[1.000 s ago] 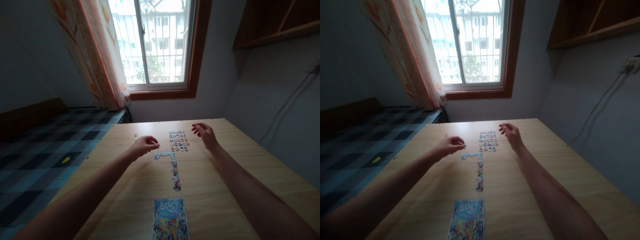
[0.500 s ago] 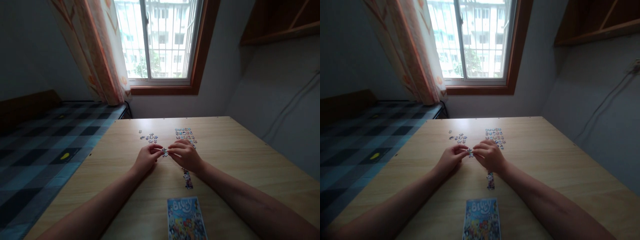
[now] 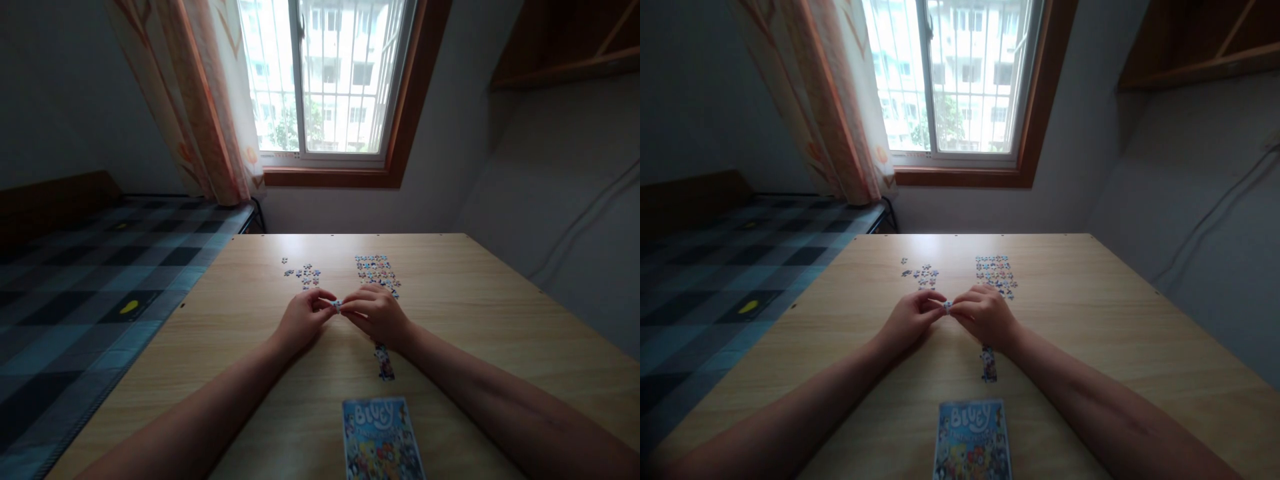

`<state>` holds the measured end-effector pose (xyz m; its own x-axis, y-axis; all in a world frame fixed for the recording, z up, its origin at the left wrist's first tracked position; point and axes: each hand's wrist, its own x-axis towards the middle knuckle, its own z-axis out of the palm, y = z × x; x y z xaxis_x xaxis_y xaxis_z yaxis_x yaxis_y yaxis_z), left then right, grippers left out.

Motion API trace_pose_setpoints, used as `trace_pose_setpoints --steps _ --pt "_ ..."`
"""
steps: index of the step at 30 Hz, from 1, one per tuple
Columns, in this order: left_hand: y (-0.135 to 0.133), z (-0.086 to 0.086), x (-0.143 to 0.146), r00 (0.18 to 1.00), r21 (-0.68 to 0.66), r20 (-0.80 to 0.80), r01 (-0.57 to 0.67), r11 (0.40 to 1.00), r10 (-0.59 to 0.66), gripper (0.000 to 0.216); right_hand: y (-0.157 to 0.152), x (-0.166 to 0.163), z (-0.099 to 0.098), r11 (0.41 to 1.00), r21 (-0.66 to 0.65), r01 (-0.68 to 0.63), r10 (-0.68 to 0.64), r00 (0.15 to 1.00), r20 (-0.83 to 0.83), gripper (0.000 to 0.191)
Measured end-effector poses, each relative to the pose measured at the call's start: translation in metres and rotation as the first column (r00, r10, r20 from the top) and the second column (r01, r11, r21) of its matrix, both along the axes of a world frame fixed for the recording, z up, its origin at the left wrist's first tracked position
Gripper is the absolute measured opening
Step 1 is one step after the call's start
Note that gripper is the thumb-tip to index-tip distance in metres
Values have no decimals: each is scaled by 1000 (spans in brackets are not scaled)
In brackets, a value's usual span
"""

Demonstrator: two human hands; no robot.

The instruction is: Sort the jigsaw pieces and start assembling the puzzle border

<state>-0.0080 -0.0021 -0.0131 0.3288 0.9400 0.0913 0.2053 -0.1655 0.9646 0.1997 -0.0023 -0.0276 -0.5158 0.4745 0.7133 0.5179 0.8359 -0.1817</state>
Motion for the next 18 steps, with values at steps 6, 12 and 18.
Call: trace_pose_setpoints --steps 6,12,18 --pt "-1 -1 0 994 50 -105 4 999 1 15 -2 1 -1 998 -56 -26 25 999 -25 12" --pt "-4 -1 0 956 260 -264 -57 964 127 15 -1 7 -3 994 -108 -26 22 999 -31 11" --pt "-6 2 -2 880 396 -390 -105 912 271 15 -1 10 -4 991 -134 -22 21 1000 -9 11"
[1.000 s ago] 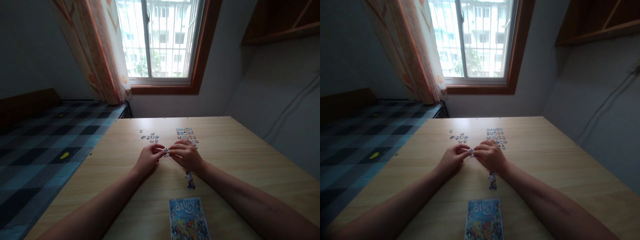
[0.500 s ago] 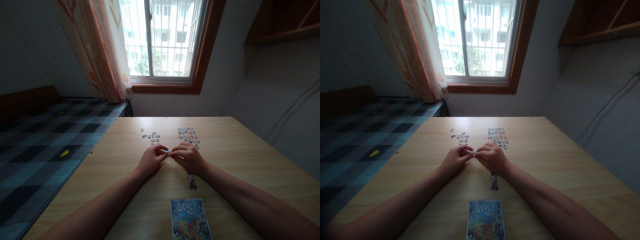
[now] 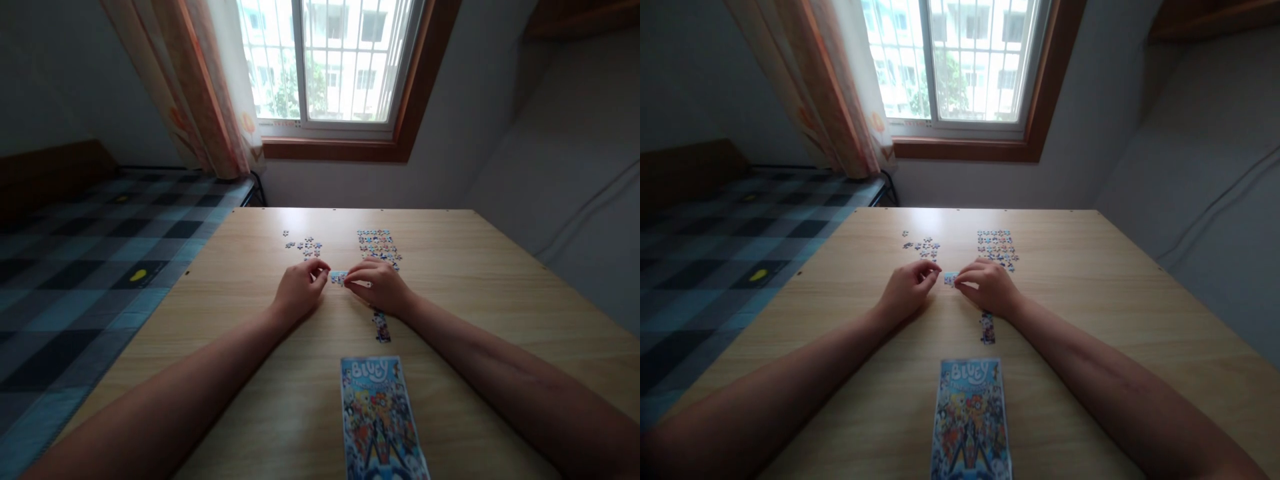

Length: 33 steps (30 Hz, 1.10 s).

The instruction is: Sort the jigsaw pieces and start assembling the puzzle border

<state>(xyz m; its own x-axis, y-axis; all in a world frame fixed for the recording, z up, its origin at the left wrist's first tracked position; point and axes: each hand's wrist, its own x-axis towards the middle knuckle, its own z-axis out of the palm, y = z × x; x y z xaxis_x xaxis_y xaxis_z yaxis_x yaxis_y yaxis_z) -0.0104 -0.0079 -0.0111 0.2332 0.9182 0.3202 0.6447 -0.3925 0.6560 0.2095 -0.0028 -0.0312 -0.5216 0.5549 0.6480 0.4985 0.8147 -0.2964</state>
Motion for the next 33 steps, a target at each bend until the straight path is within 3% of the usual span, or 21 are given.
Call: trace_pose_setpoints --steps 6,11,20,33 --pt "-5 0 0 968 85 -244 -42 996 61 19 2 -1 -3 1000 -13 7 -7 1000 17 12" --pt "-6 -1 3 936 47 -341 -72 996 84 24 3 -3 -4 999 -26 -21 21 1000 23 11" --pt "-4 -4 2 905 48 -419 -61 997 76 35 5 -9 -2 999 -28 -23 25 998 63 10" --pt "-5 -2 4 892 29 -448 -52 998 59 34 7 -13 2 1000 -24 -10 13 994 107 12"
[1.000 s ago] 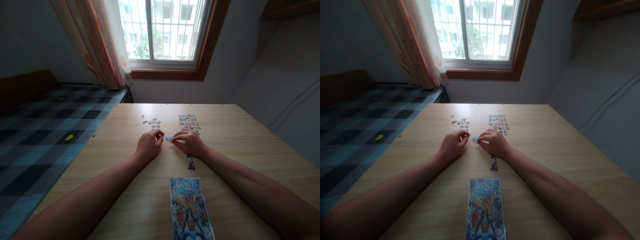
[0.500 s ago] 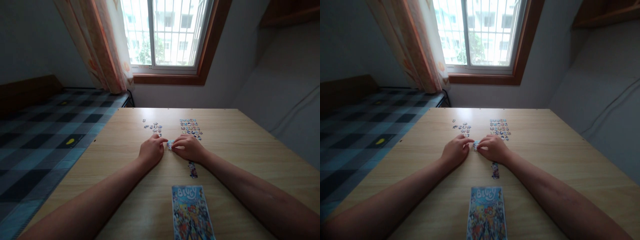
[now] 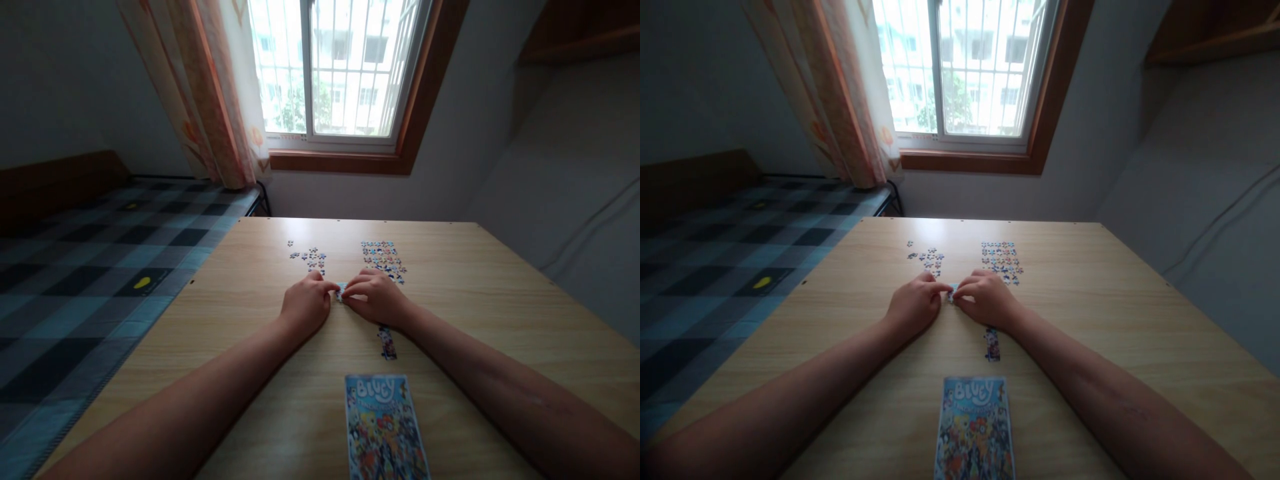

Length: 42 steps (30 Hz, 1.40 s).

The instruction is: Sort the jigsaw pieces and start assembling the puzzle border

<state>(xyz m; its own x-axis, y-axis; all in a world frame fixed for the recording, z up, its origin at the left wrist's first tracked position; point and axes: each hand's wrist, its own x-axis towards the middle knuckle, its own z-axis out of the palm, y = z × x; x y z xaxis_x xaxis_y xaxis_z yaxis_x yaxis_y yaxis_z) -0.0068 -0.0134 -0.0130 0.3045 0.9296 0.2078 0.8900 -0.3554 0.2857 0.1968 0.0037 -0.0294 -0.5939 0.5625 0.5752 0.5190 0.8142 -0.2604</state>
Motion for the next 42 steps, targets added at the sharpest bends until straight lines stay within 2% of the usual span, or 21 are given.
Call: trace_pose_setpoints --steps 10,18,22,25,30,36,39,42 --pt "0 2 0 1000 -20 5 0 1000 0 31 -1 1 -1 998 54 38 -41 997 63 14" --pt "0 3 1 1000 -34 2 -3 999 3 31 -1 2 -2 998 48 50 -55 992 113 15" --pt "-1 3 0 1000 -27 2 3 1000 -3 33 -1 2 3 997 46 64 -63 998 -7 17" --pt "-1 1 0 1000 -15 14 2 1000 -1 34 1 8 11 986 72 149 -136 979 -153 21" --pt "0 1 -1 1000 -3 29 -3 1000 3 35 9 33 17 941 102 324 -284 915 -286 23" --pt "0 1 -2 994 22 113 5 1000 -7 34 16 57 9 862 117 494 -426 829 -363 24" --pt "2 0 -2 985 46 173 16 999 -23 30 19 68 7 801 106 589 -506 761 -407 26" --pt "5 -1 -3 972 72 228 33 997 -49 22 26 92 8 733 119 669 -593 715 -370 25"
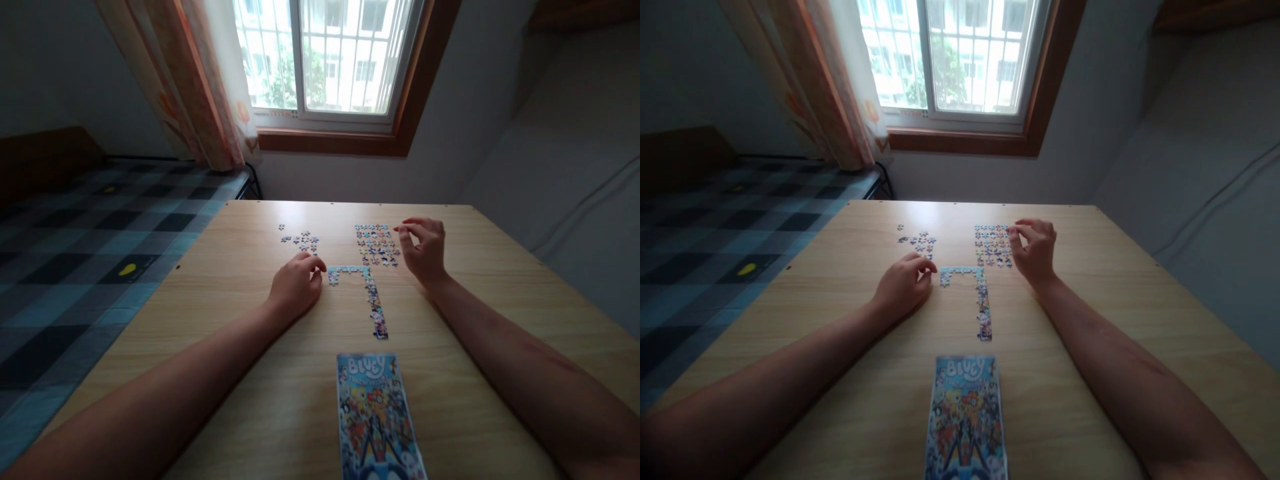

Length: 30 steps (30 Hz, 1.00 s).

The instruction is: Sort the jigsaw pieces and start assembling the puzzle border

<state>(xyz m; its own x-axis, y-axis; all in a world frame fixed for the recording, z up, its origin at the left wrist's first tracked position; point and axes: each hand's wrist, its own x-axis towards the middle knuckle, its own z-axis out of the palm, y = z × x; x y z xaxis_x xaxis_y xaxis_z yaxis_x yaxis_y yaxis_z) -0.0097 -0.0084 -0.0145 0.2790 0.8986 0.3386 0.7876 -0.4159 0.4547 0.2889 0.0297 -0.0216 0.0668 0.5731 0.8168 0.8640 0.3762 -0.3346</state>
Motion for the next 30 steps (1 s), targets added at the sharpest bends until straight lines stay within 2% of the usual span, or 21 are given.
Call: trace_pose_setpoints --steps 3,5,7,9,12,16,19,26,28,30 --pt "1 -2 -1 998 46 47 27 999 -29 19 13 37 -6 983 -89 159 -156 987 44 27" --pt "1 -2 -2 995 78 80 48 996 -55 21 22 59 -15 939 -180 293 -292 956 28 33" --pt "2 -3 -3 990 107 112 69 992 -81 23 30 73 -26 879 -302 370 -379 925 30 43" --pt "3 -3 -4 983 134 144 95 986 -114 24 35 78 -34 829 -411 380 -389 919 64 48" --pt "2 -5 -5 965 150 175 171 974 -197 24 37 75 -39 755 -536 379 -376 919 121 41" --pt "-5 -7 -3 926 142 127 339 930 -356 25 35 69 -36 652 -642 404 -380 906 186 45" --pt "-10 -9 -2 911 128 89 389 912 -402 25 36 66 -35 591 -680 434 -372 895 247 46" --pt "-13 -8 -2 912 155 100 380 912 -397 27 43 58 -41 541 -703 461 -353 883 308 52" --pt "-10 -6 -5 930 187 97 333 924 -355 27 47 58 -43 499 -729 469 -352 878 324 56" --pt "-4 -2 -12 962 243 81 235 941 -262 26 52 60 -43 456 -752 476 -347 873 342 58"
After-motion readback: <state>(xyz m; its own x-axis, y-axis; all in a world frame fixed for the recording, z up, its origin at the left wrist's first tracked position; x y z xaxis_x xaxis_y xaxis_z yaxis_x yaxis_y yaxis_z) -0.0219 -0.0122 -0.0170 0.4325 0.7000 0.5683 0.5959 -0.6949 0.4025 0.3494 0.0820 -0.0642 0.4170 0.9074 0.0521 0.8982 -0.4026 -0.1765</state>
